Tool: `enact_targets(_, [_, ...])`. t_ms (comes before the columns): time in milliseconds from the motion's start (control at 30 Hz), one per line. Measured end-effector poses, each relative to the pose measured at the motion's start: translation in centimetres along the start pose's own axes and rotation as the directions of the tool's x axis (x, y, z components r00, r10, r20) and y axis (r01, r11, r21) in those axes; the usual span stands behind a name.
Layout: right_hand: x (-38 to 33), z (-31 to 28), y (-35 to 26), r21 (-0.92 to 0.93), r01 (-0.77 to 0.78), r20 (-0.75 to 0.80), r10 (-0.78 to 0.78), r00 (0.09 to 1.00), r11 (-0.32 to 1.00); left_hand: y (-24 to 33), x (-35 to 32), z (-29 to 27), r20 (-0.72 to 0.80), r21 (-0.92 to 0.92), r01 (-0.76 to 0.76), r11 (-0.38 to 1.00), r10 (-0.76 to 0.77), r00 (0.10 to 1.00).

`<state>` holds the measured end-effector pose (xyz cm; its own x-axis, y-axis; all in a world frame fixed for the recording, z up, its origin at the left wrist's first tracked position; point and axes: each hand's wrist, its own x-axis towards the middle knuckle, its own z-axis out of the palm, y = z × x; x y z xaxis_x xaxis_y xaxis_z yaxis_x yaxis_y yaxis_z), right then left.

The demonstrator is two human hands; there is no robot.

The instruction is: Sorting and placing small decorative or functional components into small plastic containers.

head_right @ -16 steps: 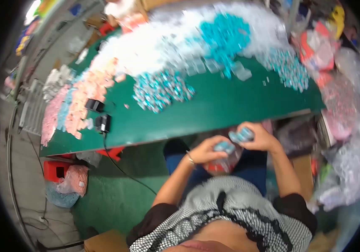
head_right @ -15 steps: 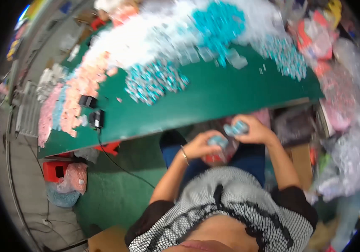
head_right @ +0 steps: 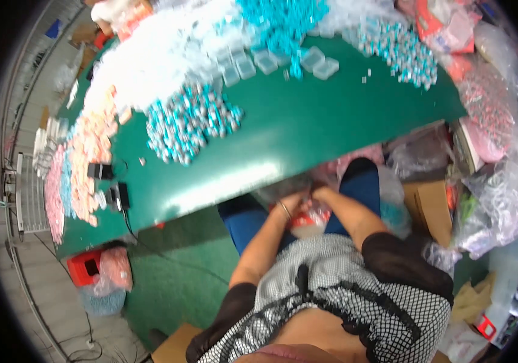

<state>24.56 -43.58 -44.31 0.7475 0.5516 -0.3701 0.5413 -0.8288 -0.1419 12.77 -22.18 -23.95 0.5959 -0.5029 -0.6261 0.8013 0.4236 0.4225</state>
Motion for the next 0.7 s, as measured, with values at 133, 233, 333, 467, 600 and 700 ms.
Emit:
enact_targets(133, [0.7, -1.3, -20.1, 0.144, 0.174, 0.426, -0.220, 0.878, 0.974, -2.3, -4.5, -9.9, -0.518, 0.373, 0.031, 0.928, 0.180, 0.836])
enact_targets(233, [1.0, 1.6, -14.1, 0.241, -0.010, 0.259, -0.054, 0.964, 0.971, 0.0, -2.3, -5.8, -0.416, 0.858, 0.306, 0.413, 0.209, 0.885])
enact_targets(333, [1.3, -0.2, -15.9, 0.436, -0.061, 0.037, 0.050, 0.998, 0.898, -1.8, -1.2, -10.0, -0.394, 0.867, 0.260, 0.426, 0.264, 0.880])
enact_targets(467, [0.3, -4.5, -17.1, 0.506, -0.069, 0.068, 0.040, 0.997, 0.860, -2.4, -1.0, -10.6, -0.042, 0.973, -0.131, 0.191, 0.701, 0.712])
enact_targets(600, [1.7, -4.0, -15.9, 0.327, 0.045, -0.059, -0.027, 0.998, 0.944, -0.2, -2.9, -7.4, -0.002, 0.975, -0.091, 0.204, 0.416, 0.909])
enact_targets(700, [-2.3, -2.1, -15.4, 0.521, 0.107, -0.067, -0.085, 0.994, 0.847, 5.1, -13.6, 2.4, 0.276, 0.438, -0.405, 0.803, 0.308, 0.910])
